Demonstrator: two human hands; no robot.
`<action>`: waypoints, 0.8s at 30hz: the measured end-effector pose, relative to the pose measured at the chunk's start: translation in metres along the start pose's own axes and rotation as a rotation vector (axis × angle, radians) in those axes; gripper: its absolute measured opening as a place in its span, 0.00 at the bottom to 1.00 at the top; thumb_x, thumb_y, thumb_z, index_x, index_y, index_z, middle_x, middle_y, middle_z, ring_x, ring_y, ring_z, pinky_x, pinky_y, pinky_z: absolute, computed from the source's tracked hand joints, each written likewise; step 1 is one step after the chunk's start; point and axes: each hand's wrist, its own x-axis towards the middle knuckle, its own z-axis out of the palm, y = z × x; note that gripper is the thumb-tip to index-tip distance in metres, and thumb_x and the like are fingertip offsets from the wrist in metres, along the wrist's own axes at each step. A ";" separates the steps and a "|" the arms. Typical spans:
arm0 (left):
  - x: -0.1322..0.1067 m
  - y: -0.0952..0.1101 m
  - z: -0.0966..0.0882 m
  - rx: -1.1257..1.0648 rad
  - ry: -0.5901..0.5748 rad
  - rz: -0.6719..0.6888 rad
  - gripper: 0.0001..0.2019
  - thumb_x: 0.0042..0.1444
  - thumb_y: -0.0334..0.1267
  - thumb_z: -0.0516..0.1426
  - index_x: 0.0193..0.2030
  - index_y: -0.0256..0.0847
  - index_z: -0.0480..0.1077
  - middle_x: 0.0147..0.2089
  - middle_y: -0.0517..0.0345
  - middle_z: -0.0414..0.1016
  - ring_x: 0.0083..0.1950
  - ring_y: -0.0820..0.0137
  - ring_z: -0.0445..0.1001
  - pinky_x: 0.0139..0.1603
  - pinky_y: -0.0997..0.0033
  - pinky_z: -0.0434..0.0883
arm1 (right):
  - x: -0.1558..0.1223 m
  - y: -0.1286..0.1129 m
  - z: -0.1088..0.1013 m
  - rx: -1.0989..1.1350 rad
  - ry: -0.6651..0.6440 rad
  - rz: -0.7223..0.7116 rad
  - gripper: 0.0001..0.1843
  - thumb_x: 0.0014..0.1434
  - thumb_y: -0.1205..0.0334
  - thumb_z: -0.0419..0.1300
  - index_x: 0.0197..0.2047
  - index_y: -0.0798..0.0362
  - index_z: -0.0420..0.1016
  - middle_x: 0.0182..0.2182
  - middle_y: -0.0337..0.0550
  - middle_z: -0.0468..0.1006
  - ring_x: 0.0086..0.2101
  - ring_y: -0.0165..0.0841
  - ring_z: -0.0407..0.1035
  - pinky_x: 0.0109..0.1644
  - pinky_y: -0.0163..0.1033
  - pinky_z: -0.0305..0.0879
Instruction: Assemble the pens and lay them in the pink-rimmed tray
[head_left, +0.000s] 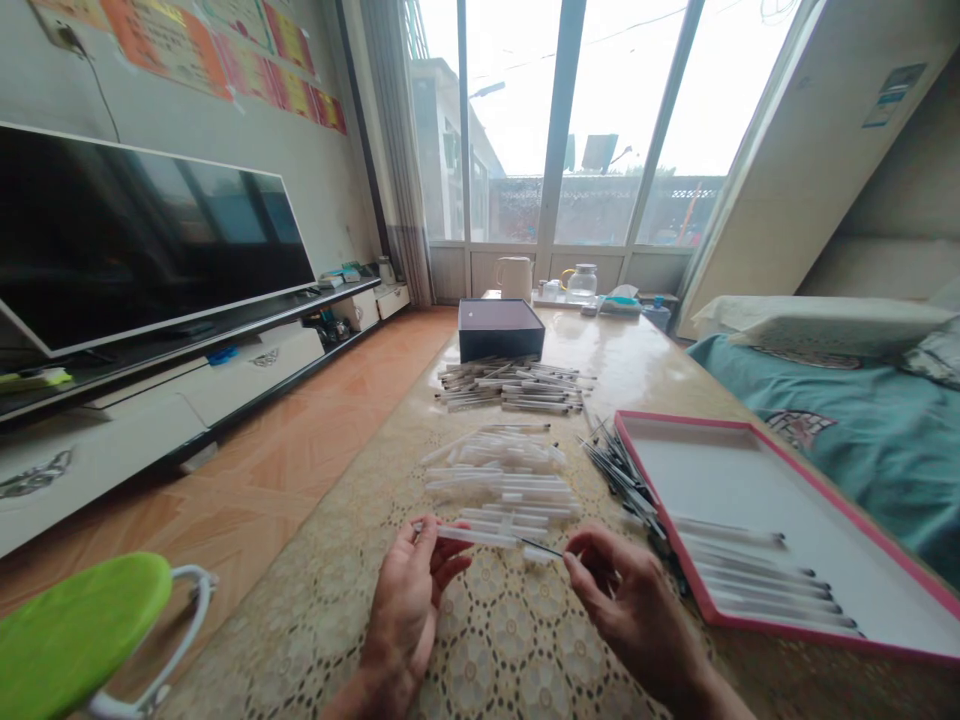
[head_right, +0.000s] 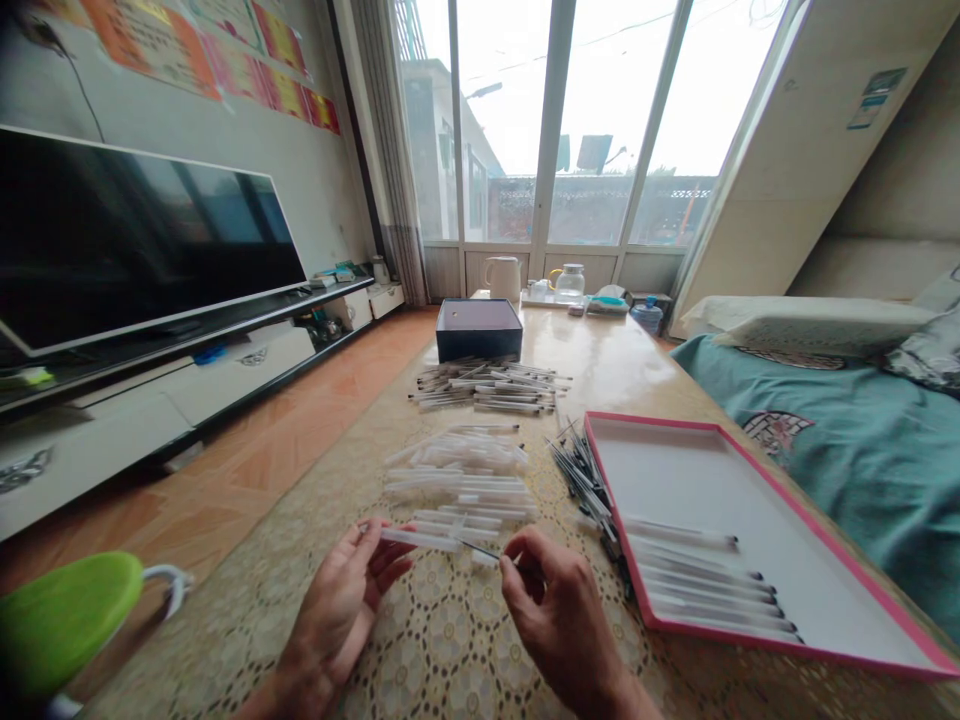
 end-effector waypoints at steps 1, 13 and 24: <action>0.001 -0.001 -0.001 -0.004 0.016 0.021 0.03 0.58 0.29 0.51 0.33 0.38 0.63 0.31 0.51 0.78 0.28 0.71 0.76 0.27 0.74 0.74 | 0.000 0.000 0.000 -0.004 -0.002 -0.003 0.11 0.58 0.59 0.51 0.26 0.53 0.65 0.18 0.33 0.63 0.21 0.27 0.59 0.25 0.31 0.53; 0.000 0.002 -0.003 0.008 -0.025 0.040 0.06 0.51 0.33 0.59 0.33 0.38 0.64 0.30 0.54 0.78 0.27 0.72 0.76 0.27 0.76 0.73 | -0.004 0.002 0.004 -0.012 -0.035 -0.024 0.08 0.58 0.60 0.50 0.30 0.52 0.66 0.17 0.32 0.61 0.19 0.27 0.57 0.23 0.31 0.51; -0.039 -0.014 0.021 -0.040 -0.299 -0.247 0.09 0.46 0.36 0.63 0.33 0.33 0.73 0.30 0.52 0.77 0.30 0.71 0.75 0.30 0.76 0.73 | -0.010 -0.012 0.011 0.153 -0.068 -0.044 0.16 0.63 0.53 0.41 0.41 0.52 0.64 0.18 0.32 0.62 0.20 0.28 0.60 0.26 0.32 0.55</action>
